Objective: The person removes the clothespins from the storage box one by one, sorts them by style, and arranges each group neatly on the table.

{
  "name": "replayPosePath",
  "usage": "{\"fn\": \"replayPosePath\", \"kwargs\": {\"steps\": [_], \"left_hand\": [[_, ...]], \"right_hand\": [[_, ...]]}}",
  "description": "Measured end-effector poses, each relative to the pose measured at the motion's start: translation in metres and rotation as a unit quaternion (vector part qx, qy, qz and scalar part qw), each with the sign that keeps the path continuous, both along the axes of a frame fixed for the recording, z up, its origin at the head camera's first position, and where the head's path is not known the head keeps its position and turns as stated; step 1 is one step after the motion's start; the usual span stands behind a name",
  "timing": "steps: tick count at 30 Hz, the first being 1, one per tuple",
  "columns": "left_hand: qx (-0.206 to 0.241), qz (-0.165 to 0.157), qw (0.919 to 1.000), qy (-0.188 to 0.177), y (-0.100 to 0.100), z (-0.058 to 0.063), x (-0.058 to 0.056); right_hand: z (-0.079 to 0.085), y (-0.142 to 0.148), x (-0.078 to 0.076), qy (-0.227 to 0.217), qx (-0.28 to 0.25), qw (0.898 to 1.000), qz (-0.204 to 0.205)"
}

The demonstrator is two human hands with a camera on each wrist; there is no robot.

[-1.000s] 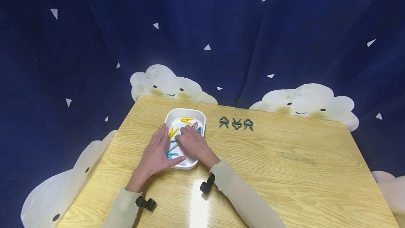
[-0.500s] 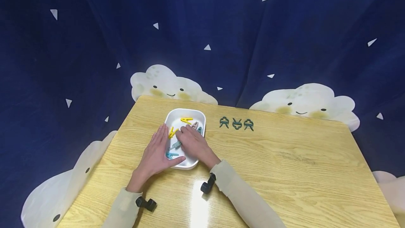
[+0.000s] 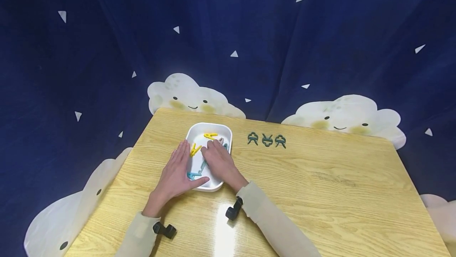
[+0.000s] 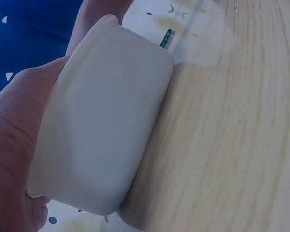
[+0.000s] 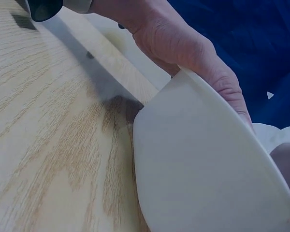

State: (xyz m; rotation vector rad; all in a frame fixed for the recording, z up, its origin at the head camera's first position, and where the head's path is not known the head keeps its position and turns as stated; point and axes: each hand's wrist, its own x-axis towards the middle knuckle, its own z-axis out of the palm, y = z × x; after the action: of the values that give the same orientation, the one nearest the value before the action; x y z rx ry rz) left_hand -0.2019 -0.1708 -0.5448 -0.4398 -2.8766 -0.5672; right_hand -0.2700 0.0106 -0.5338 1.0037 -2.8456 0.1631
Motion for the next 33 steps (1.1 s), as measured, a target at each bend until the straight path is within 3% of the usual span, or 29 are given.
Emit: {"fn": "replayPosePath", "kwargs": {"steps": [11,25,33], "left_hand": [[0.005,-0.002,1.0,0.006,-0.0002,-0.0009,-0.0006],[0.0,0.0,1.0,0.004,-0.0003,-0.0028,0.0002],[0.001,-0.005,0.9999,0.01,-0.0011,-0.0032,-0.0011]], "right_hand": [[-0.0008,0.0005,-0.0005,0.025,0.012,0.998,-0.055],[-0.0011,0.0016,0.0001,0.02,0.0,1.0,-0.019],[0.0015,0.0009,0.0014,-0.001,-0.052,0.996,-0.071]]}}
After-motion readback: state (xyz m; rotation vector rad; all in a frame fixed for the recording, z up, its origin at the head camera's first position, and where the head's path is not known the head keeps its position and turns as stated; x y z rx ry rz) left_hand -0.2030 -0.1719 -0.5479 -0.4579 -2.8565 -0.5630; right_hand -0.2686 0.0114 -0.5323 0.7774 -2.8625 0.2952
